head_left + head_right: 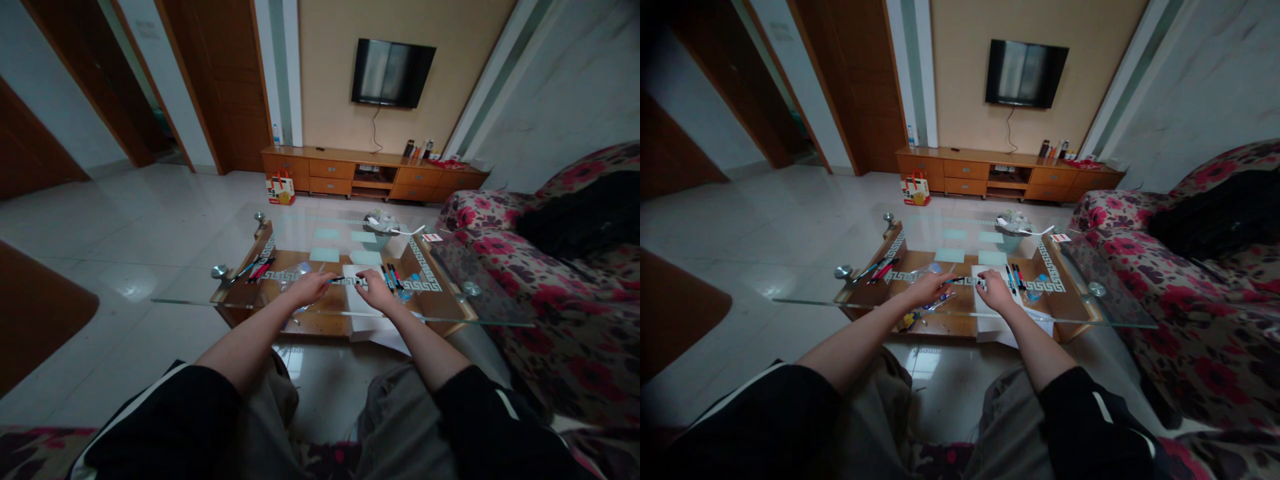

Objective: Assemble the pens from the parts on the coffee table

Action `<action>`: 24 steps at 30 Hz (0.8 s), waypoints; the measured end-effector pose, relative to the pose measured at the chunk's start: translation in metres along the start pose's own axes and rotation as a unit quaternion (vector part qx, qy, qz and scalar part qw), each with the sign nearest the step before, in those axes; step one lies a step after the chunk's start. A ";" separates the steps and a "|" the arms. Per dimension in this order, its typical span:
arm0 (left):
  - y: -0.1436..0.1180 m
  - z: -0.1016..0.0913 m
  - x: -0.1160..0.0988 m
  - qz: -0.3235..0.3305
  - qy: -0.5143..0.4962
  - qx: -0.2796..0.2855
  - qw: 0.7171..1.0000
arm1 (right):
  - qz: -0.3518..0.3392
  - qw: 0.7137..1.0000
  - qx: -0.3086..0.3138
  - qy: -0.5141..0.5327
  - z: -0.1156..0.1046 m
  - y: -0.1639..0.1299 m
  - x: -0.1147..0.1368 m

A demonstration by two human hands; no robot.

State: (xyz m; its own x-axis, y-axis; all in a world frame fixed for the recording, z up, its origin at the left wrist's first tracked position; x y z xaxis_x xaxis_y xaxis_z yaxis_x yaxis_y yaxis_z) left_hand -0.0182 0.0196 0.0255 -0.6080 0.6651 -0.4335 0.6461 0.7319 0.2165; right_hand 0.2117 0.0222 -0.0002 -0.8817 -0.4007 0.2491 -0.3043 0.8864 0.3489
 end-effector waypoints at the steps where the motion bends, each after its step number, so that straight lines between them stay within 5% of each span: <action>1: 0.000 0.000 0.000 -0.001 0.000 0.001 1.000 | 0.001 1.000 0.001 0.000 0.000 0.000 0.000; 24: 0.001 0.006 0.007 0.016 0.003 -0.006 1.000 | 0.002 1.000 0.003 -0.006 -0.001 0.000 0.001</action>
State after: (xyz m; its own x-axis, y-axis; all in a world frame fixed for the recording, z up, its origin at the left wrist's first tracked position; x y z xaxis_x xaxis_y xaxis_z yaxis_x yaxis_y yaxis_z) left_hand -0.0190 0.0244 0.0169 -0.5895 0.6892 -0.4212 0.6604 0.7115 0.2400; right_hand 0.2109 0.0213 0.0013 -0.8874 -0.3941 0.2390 -0.3025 0.8893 0.3431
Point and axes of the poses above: each hand's wrist, its own y-axis towards the middle knuckle, its own z-axis out of the palm, x = y × z, the point moved 4 cm from there along y, towards the middle knuckle, and after that the axes turned 10 degrees about -y, right-handed, at the moved point
